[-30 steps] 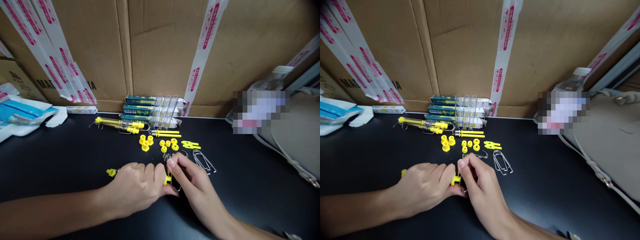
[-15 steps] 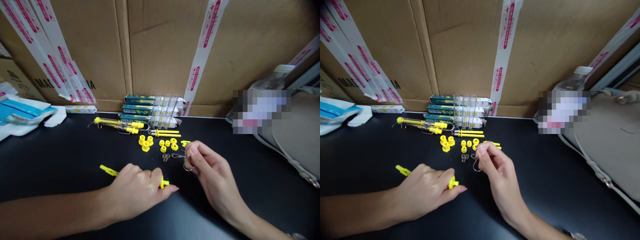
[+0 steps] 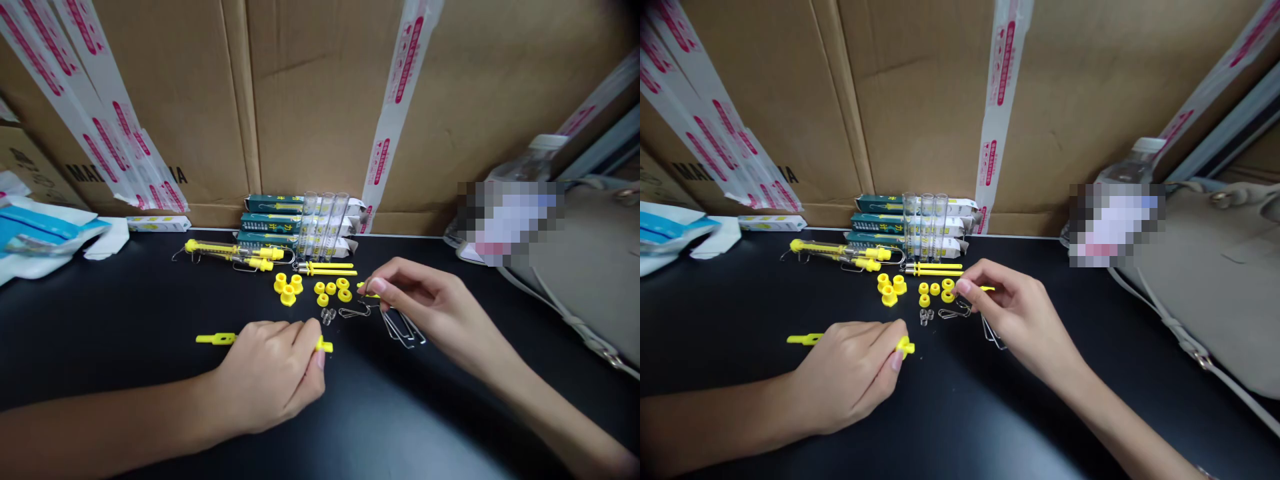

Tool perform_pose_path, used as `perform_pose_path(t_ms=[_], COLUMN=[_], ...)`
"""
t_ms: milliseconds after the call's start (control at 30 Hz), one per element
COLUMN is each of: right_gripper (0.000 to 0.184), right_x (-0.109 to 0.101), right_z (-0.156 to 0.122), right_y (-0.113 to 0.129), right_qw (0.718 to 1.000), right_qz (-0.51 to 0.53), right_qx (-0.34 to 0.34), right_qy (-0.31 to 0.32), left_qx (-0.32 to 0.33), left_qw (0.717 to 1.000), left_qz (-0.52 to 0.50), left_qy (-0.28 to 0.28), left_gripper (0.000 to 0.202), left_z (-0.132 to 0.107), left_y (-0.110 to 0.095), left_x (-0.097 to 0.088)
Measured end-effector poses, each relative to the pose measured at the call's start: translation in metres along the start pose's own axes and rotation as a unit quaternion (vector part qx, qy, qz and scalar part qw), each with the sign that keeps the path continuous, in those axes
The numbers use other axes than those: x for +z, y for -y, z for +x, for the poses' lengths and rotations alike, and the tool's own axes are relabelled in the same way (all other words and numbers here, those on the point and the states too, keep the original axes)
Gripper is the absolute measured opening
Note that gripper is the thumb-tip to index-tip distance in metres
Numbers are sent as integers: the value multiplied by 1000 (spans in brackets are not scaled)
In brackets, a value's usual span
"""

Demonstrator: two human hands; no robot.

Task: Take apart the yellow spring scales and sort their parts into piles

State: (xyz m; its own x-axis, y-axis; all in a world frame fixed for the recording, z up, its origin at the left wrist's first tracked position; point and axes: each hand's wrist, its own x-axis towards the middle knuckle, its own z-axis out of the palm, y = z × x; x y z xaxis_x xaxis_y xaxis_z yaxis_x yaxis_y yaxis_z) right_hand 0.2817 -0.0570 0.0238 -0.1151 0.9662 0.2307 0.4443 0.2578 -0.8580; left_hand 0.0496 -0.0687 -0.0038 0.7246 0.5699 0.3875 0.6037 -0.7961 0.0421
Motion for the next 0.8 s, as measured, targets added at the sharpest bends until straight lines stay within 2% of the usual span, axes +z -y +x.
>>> perform_pose_path(t_ms=[167,400,633,800], right_gripper=[21,14,11,15], right_x=[0,2,2,7], right_z=[2,3,4,6], right_y=[-7,-13,-12,-16], right_qw=[996,993,983,978], right_qz=[-79,-111,-160,-156], right_qx=[-26,-30,-84,-127], right_qy=[22,-20,8,51], left_qx=[-19,-57,-65,-77], left_qw=[1000,997,989,982], left_qz=[-7,-51,-134,-170], left_qy=[4,31,0,15], left_gripper=[26,21,16,16], left_z=[1,1,-2,-1], left_y=[0,2,4,4], left_x=[2,3,-2,-2])
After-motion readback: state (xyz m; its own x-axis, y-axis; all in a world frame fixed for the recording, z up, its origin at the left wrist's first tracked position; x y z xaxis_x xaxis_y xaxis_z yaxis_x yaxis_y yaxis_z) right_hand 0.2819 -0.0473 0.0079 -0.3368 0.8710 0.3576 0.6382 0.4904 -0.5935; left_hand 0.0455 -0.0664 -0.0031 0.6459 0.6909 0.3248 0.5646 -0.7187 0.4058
